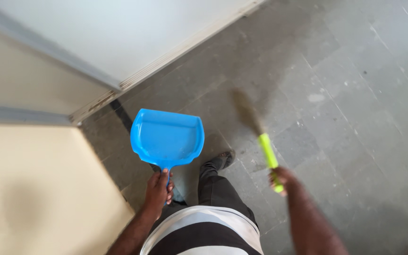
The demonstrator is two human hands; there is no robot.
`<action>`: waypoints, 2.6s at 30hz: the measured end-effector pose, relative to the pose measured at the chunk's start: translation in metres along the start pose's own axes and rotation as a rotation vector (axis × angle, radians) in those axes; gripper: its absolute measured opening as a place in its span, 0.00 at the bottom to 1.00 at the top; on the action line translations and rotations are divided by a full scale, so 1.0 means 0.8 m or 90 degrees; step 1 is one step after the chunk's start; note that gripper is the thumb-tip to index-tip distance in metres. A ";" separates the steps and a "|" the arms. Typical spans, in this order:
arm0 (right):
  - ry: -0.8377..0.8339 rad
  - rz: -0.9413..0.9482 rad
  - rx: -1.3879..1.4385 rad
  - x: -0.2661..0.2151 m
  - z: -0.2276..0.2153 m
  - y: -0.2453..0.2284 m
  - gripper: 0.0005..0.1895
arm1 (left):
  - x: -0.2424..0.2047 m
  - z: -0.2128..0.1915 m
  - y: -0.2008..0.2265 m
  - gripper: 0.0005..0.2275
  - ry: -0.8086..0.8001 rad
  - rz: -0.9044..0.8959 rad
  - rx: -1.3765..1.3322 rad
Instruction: The person sweeps a tiled floor using a broom and dustpan, moving debris toward a central pile. The person walks around the room, sweeping along walls and around stacked boxes, and periodically pauses to reposition the dustpan.
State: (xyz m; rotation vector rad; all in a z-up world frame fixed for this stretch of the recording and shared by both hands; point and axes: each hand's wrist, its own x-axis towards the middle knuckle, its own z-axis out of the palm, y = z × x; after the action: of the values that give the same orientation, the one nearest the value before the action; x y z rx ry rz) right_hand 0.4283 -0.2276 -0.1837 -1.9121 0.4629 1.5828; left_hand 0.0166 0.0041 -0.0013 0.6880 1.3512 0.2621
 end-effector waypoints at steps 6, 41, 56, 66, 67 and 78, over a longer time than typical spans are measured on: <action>0.112 -0.065 -0.029 -0.062 -0.114 -0.079 0.18 | 0.043 0.098 0.050 0.18 -0.089 0.013 0.068; 0.427 -0.072 0.470 -0.080 0.013 -0.014 0.35 | 0.298 0.578 0.329 0.17 -0.385 -0.103 0.546; 0.170 -0.107 0.220 0.162 -0.074 -0.324 0.17 | 0.384 0.613 0.397 0.16 -0.374 -0.091 0.527; 0.361 -0.207 0.458 0.077 -0.205 -0.330 0.28 | 0.386 0.691 0.419 0.16 -0.433 -0.040 0.452; 0.422 -0.228 0.360 0.054 -0.198 -0.299 0.28 | 0.383 0.694 0.416 0.15 -0.429 -0.034 0.445; 0.218 0.134 0.485 -0.035 -0.242 -0.145 0.20 | 0.377 0.772 0.374 0.16 -0.384 -0.073 0.380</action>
State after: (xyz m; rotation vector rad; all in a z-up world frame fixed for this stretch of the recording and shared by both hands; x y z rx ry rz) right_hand 0.6397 -0.2683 -0.1102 -1.5437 1.2432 0.9634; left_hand 0.7349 0.2169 -0.0295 1.0752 0.8682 -0.4376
